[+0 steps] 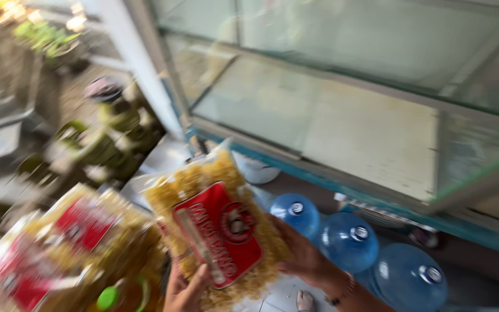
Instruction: The person wipes the glass display case with a cloth, then repeatedly picks up packages of dried noodles from a table, wipes each package, and places them inside the display case. The person handles the noodles one at a time and stacks them on the shelf.
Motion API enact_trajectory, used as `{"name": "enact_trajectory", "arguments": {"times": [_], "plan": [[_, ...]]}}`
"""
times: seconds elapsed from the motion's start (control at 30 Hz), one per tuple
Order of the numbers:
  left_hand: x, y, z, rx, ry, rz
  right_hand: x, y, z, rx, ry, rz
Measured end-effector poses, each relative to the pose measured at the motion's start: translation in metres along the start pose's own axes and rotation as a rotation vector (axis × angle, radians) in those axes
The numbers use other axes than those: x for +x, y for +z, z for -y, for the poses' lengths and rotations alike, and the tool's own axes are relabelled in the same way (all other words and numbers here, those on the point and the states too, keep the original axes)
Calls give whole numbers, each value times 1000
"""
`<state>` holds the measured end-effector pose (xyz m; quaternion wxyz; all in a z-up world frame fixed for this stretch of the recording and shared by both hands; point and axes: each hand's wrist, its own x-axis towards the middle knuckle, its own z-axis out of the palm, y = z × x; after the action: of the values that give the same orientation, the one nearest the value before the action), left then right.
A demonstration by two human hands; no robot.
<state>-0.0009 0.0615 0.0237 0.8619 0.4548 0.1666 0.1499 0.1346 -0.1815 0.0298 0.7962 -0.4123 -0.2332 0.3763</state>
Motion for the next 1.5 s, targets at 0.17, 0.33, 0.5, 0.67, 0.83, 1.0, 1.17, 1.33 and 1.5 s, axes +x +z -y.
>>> {"name": "enact_trajectory", "arguments": {"times": [0.17, 0.33, 0.5, 0.67, 0.83, 1.0, 1.17, 1.33, 1.5], "plan": [[31, 103, -8, -149, -258, 433, -76, -36, 38, 65, -305, -276], [44, 196, -26, -170, -217, 937, -111, -64, 104, -17, -647, -471], [55, 263, -1, 23, -123, 940, -109, -77, 187, -199, -752, -564], [102, 324, 32, 164, 279, 817, -89, -91, 249, -336, -636, -639], [130, 355, 53, 95, 216, 821, -88, -94, 279, -416, -626, -794], [136, 372, 64, -30, 289, 849, -83, -77, 235, -1795, -1016, -1225], [127, 365, 62, -21, 362, 849, -55, -79, 200, -2332, -795, -902], [108, 347, 52, 245, 479, 715, -36, -79, 222, -2446, -644, -982], [102, 338, 56, 281, 467, 680, -22, -79, 247, -2407, -553, -997]]}}
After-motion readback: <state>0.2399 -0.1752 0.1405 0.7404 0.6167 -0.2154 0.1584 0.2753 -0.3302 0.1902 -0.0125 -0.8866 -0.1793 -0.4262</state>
